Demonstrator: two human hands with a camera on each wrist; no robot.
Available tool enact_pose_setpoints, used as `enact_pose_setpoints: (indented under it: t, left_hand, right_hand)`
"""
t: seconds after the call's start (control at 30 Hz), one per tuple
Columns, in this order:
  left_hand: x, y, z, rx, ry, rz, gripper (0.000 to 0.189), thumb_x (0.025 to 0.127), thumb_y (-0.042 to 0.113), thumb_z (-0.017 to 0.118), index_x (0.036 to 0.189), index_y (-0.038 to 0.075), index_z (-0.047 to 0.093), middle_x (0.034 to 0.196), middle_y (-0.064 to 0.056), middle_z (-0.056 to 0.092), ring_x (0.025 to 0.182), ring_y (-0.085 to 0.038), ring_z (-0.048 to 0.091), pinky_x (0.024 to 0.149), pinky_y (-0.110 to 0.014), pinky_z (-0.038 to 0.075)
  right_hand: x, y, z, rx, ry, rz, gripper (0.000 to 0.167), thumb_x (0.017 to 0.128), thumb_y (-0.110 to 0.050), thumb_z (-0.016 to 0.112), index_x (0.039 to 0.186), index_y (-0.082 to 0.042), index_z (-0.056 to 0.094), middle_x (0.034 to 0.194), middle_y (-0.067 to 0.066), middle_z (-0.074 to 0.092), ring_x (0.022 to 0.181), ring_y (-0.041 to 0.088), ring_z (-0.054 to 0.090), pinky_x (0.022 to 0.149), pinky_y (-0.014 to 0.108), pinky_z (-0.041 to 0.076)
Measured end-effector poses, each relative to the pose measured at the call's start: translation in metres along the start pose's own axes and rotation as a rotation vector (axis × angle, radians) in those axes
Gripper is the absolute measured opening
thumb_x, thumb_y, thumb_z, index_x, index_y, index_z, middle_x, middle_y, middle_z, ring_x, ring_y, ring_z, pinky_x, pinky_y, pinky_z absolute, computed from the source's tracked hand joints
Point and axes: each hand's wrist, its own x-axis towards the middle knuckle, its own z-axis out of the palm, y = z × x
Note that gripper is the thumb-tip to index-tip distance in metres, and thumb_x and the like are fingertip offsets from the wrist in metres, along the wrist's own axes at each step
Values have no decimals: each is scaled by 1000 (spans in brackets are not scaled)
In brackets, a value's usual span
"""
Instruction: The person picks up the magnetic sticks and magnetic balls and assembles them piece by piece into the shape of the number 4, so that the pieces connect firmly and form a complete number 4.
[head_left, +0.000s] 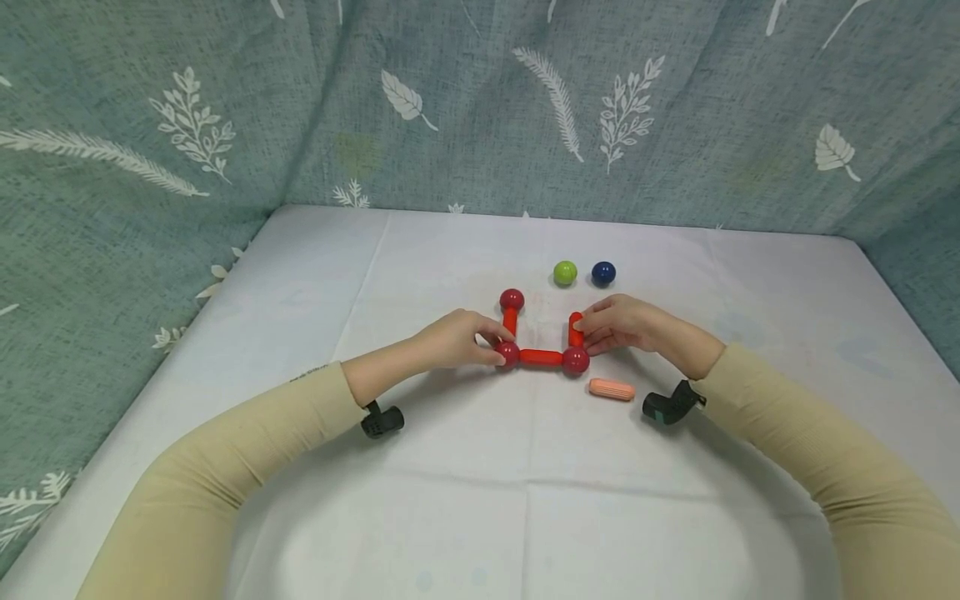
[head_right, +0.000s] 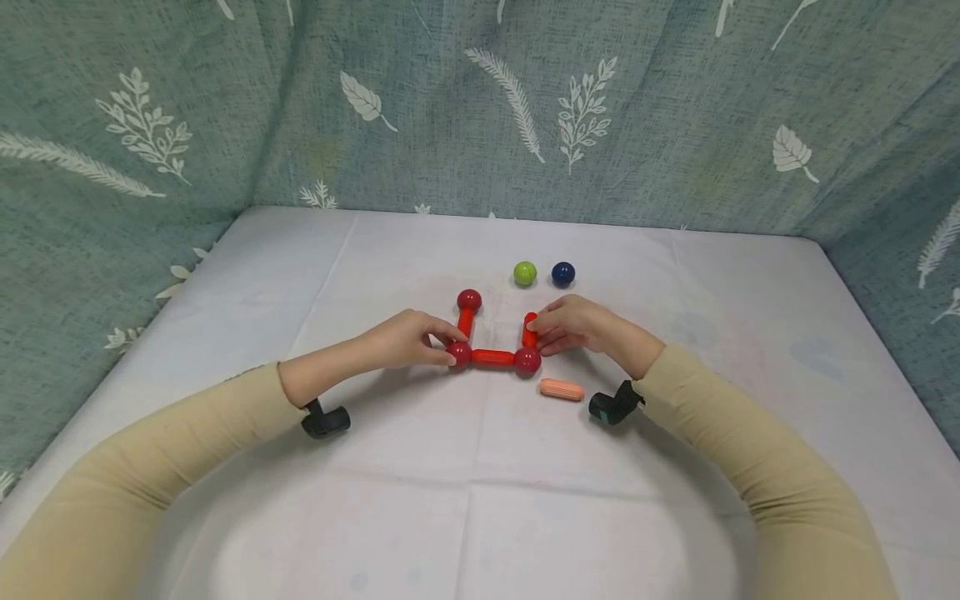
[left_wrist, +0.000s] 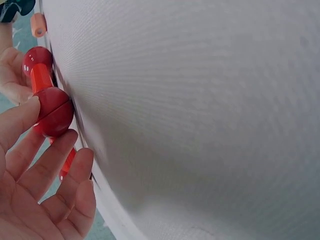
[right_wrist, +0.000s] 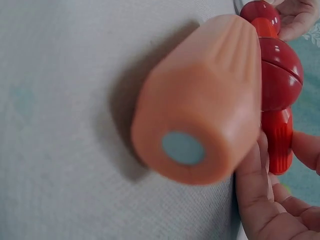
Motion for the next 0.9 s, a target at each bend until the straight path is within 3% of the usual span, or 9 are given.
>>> enact_pose_setpoints:
  t: [0.17,0.33,0.47,0.57,0.7,0.9]
  left_hand:
    - [0,0,0,4,4,-8,35,80,20,71,114,17,65,95,2,68,79,-12,60,71,-26,44]
    - [-1,5,2,92,58,5,36,79,24,71,114,19,65,100,-2,60,86,-16,53,71,-28,43]
    - [0,15,5,193,140,73,34,80,24,70,113,18,66,104,-3,58,92,-19,49,77,-31,43]
    - [4,27,8,255,181,143,31,81,23,69,111,17,67,103,-2,63,89,-18,52,77,-29,43]
    - [12,45,15,318,178,228,31,82,25,69,111,18,67,101,1,68,86,-14,57,75,-27,44]
    - [25,57,31,346,144,261,36,83,29,68,118,22,64,102,4,68,86,-12,57,77,-27,39]
  right_hand:
    - [-2,-1,1,5,-3,-2,34,90,-10,55,117,7,43,83,4,60,72,14,62,78,30,52]
    - [-2,0,1,5,-4,-5,33,90,-11,56,115,6,44,81,3,61,71,14,62,77,30,52]
    - [-2,1,-1,4,-12,-12,32,90,-11,55,115,6,44,81,2,61,71,13,62,77,29,52]
    - [-2,2,-2,3,-19,-20,32,90,-11,54,115,7,44,80,2,61,71,13,62,77,29,52]
    - [-3,3,-3,7,-30,-32,35,92,-10,52,119,9,44,79,1,63,71,13,63,76,29,52]
    - [-2,4,-4,23,-42,-42,41,93,-10,51,125,11,40,82,2,64,73,13,64,77,28,52]
